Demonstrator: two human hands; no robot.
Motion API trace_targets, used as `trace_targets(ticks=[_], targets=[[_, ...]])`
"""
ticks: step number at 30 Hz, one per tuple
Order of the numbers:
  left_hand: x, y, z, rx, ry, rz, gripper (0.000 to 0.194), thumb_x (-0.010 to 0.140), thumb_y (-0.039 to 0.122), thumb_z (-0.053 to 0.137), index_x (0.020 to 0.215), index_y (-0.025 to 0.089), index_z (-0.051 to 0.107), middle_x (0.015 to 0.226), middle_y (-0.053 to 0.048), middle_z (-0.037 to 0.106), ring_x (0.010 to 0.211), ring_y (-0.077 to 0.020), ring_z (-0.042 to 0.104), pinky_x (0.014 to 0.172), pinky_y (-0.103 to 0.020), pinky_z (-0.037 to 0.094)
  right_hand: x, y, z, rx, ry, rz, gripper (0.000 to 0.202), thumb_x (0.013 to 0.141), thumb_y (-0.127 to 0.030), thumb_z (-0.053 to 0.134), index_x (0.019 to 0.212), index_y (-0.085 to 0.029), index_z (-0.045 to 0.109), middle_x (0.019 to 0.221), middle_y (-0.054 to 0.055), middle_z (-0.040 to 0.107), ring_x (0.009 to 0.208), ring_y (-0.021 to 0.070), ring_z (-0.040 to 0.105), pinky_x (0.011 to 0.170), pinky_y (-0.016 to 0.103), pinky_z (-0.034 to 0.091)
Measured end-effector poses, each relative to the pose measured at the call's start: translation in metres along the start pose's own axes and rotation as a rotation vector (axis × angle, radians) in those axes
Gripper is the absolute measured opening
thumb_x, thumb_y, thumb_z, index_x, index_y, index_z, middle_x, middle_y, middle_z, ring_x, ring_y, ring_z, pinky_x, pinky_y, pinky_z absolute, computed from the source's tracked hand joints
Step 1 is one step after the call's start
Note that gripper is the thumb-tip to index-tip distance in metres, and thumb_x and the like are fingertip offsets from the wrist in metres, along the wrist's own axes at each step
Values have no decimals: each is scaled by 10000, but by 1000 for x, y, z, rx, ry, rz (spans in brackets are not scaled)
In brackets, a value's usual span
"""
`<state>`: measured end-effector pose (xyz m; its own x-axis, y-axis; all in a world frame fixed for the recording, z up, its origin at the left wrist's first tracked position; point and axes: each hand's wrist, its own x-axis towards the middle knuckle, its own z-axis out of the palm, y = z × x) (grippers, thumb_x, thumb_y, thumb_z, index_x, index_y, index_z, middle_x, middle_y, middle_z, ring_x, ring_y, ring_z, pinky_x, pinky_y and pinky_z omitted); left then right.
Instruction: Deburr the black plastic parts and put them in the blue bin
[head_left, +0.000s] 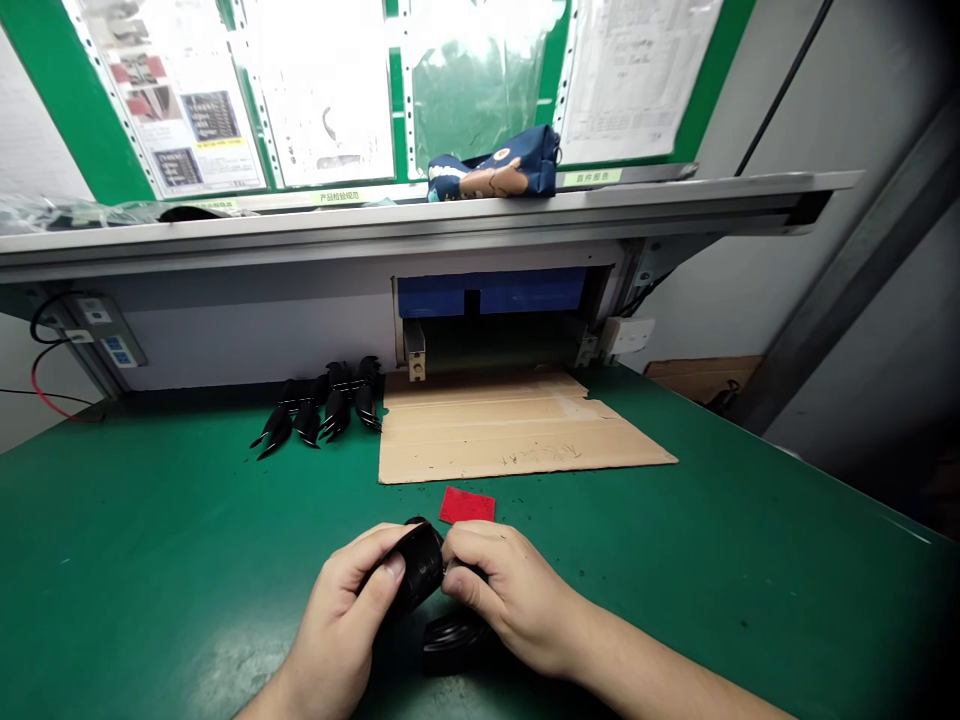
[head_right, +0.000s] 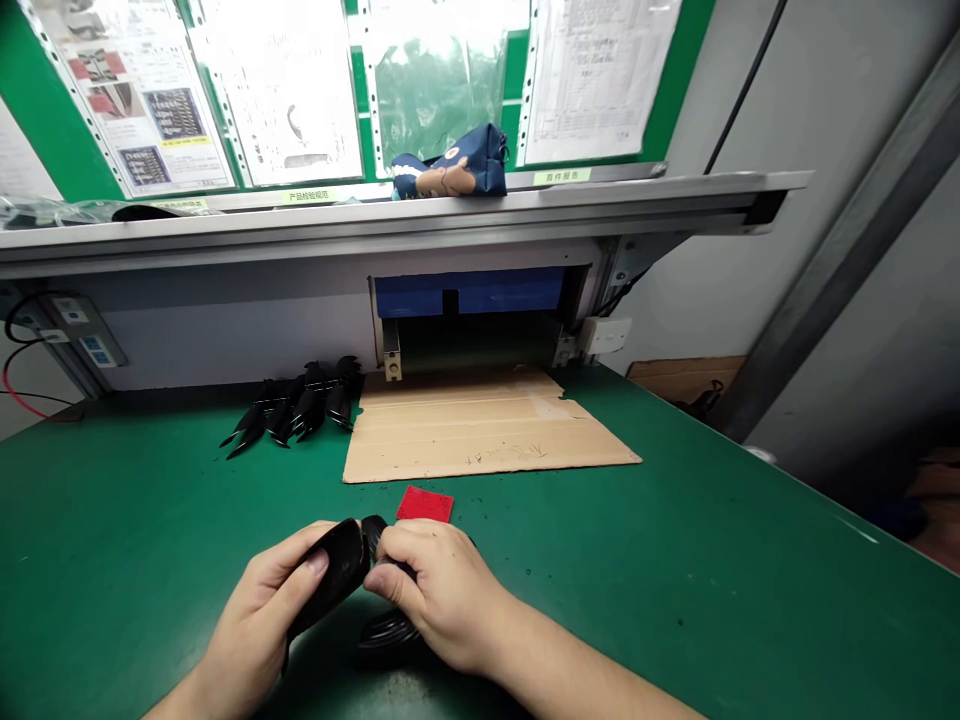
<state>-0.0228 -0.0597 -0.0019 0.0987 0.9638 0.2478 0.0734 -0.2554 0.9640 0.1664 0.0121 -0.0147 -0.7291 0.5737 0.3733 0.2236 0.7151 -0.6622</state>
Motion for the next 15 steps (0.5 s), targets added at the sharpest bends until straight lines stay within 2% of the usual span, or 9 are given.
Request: trace_targets(ticks=[4, 7, 9, 11, 13, 15], targets=[[3, -1, -1, -1, 1, -82, 353, 928, 398, 470, 1147, 181, 642, 1074, -86, 634, 902, -216, 566, 825, -277, 442, 1, 4, -5, 4, 145, -63, 557, 964, -683, 336, 795, -178, 498, 735, 0, 492, 673, 152, 461, 605, 245, 346], [5, -7, -3, -26, -39, -178, 359, 896, 404, 528, 1175, 200, 626, 1174, -78, 617, 1039, -239, 560, 934, -304, 436, 3, 2, -9, -211, 218, -228, 556, 910, -718, 426, 947, -182, 572, 927, 55, 533, 782, 184, 499, 700, 287, 387], [5, -15, -4, -46, -53, -214, 405, 840, 412, 612, 1193, 213, 608, 1238, -70, 593, 1150, -249, 522, 1012, -310, 406, 5, -1, -8, -388, 135, -357, 459, 950, -635, 453, 1007, -204, 602, 1106, 79, 524, 882, 201, 522, 768, 306, 401], [4, -23, -4, -107, -49, -278, 567, 772, 451, 688, 1269, 225, 537, 1262, -77, 583, 1183, -266, 514, 1021, -326, 419, 6, -5, -4, -539, -17, -437, 301, 995, -469, 453, 979, -222, 624, 1196, 44, 511, 916, 184, 536, 776, 290, 411], [3, -30, -2, -198, -35, -370, 792, 709, 528, 723, 1374, 240, 403, 1230, -96, 607, 1133, -305, 556, 962, -384, 481, 7, -6, 0, -679, -124, -445, 214, 972, -376, 489, 904, -235, 634, 1120, -14, 547, 819, 152, 545, 675, 269, 413], [3, -33, 1, -248, 37, -430, 929, 630, 627, 724, 1403, 282, 341, 1140, -67, 662, 1079, -348, 587, 918, -453, 512, 6, -8, -2, -787, -181, -380, 88, 913, -328, 582, 936, -256, 628, 1128, -47, 544, 795, 141, 547, 593, 258, 398]])
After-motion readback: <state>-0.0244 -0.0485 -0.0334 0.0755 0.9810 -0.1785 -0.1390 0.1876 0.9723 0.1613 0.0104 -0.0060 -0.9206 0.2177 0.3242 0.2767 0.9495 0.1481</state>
